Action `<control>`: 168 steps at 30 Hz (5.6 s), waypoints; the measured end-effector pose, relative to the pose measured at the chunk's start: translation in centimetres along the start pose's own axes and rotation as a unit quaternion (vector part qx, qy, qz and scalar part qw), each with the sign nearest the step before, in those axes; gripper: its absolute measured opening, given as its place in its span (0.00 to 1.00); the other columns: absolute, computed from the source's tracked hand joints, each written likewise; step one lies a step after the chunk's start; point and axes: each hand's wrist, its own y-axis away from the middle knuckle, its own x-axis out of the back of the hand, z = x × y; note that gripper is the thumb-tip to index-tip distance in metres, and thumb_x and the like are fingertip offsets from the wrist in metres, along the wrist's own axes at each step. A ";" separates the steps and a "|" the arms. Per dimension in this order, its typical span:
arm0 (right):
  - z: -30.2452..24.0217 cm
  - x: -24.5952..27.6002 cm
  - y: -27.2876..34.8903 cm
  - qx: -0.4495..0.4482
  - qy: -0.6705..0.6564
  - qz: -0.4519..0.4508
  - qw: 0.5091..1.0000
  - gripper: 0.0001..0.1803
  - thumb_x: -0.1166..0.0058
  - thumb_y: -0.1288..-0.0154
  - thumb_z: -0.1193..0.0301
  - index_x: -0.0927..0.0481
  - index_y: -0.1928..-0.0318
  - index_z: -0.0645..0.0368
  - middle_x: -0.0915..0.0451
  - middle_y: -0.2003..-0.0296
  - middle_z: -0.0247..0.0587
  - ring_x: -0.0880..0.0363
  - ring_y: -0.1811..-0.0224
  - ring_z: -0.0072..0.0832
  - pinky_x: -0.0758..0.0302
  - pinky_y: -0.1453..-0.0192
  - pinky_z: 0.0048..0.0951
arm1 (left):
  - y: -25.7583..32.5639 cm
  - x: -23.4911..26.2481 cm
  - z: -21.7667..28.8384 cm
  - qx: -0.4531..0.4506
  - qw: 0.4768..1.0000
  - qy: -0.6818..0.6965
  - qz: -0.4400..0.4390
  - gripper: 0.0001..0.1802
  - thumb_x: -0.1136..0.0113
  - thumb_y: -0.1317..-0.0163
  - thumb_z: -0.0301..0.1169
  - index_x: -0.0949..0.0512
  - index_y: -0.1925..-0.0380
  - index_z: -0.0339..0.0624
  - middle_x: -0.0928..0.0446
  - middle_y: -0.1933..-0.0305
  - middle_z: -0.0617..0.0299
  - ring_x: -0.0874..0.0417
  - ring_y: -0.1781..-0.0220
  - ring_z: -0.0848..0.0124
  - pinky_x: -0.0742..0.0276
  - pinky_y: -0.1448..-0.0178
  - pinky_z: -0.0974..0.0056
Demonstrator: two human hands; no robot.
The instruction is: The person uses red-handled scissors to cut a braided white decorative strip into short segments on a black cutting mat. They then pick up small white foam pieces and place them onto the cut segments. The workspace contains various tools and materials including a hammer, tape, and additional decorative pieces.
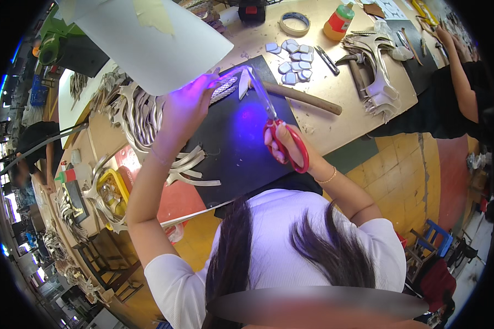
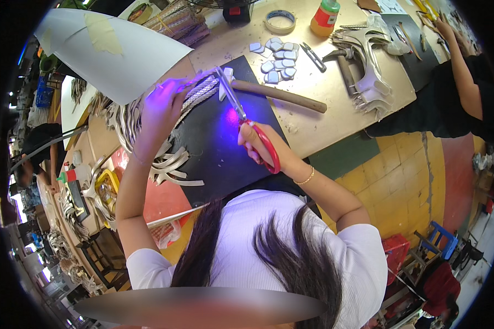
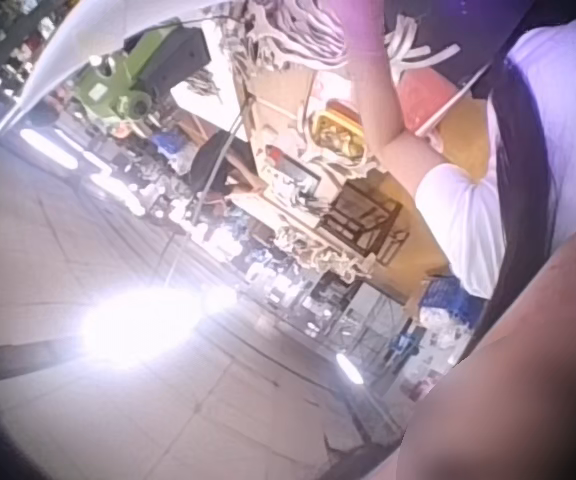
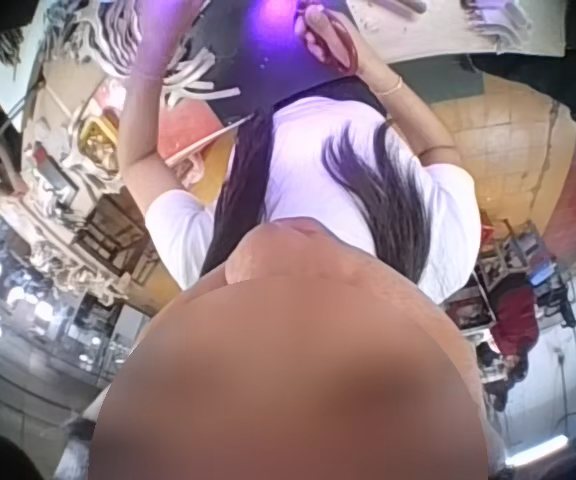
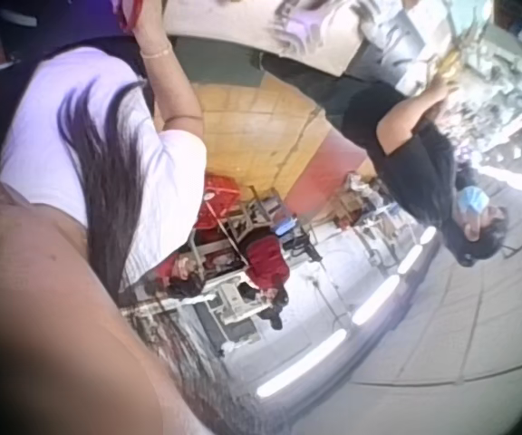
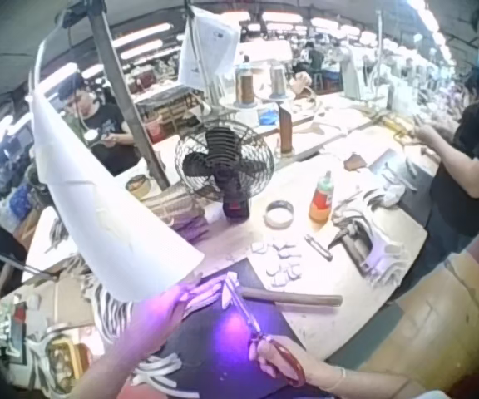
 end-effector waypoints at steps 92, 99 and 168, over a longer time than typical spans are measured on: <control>1.1 -0.6 -2.3 0.015 0.121 -0.004 0.993 0.41 0.52 0.40 0.28 0.25 0.58 0.59 0.32 0.72 0.26 0.28 0.72 0.15 0.31 0.70 0.18 | 6.4 -3.1 7.8 0.448 0.545 0.698 0.123 0.09 0.43 0.29 0.33 0.32 0.59 0.43 0.24 0.72 0.58 0.29 0.88 0.73 0.36 0.87 0.72; -1.4 2.5 0.8 -0.019 0.203 -0.091 0.975 0.35 0.46 0.37 0.36 0.23 0.60 0.60 0.27 0.73 0.32 0.25 0.73 0.20 0.25 0.69 0.23 | 5.2 3.5 2.1 0.435 0.667 0.588 -0.139 0.08 0.36 0.36 0.27 0.28 0.65 0.42 0.25 0.79 0.60 0.38 0.92 0.80 0.46 0.89 0.75; -1.9 2.4 1.5 -0.064 0.282 -0.082 0.954 0.47 0.52 0.57 0.18 0.33 0.76 0.55 0.37 0.82 0.25 0.35 0.82 0.14 0.35 0.78 0.19 | 4.2 4.6 -1.0 0.402 0.686 0.542 -0.272 0.09 0.30 0.42 0.27 0.22 0.67 0.36 0.20 0.78 0.58 0.34 0.91 0.81 0.43 0.88 0.75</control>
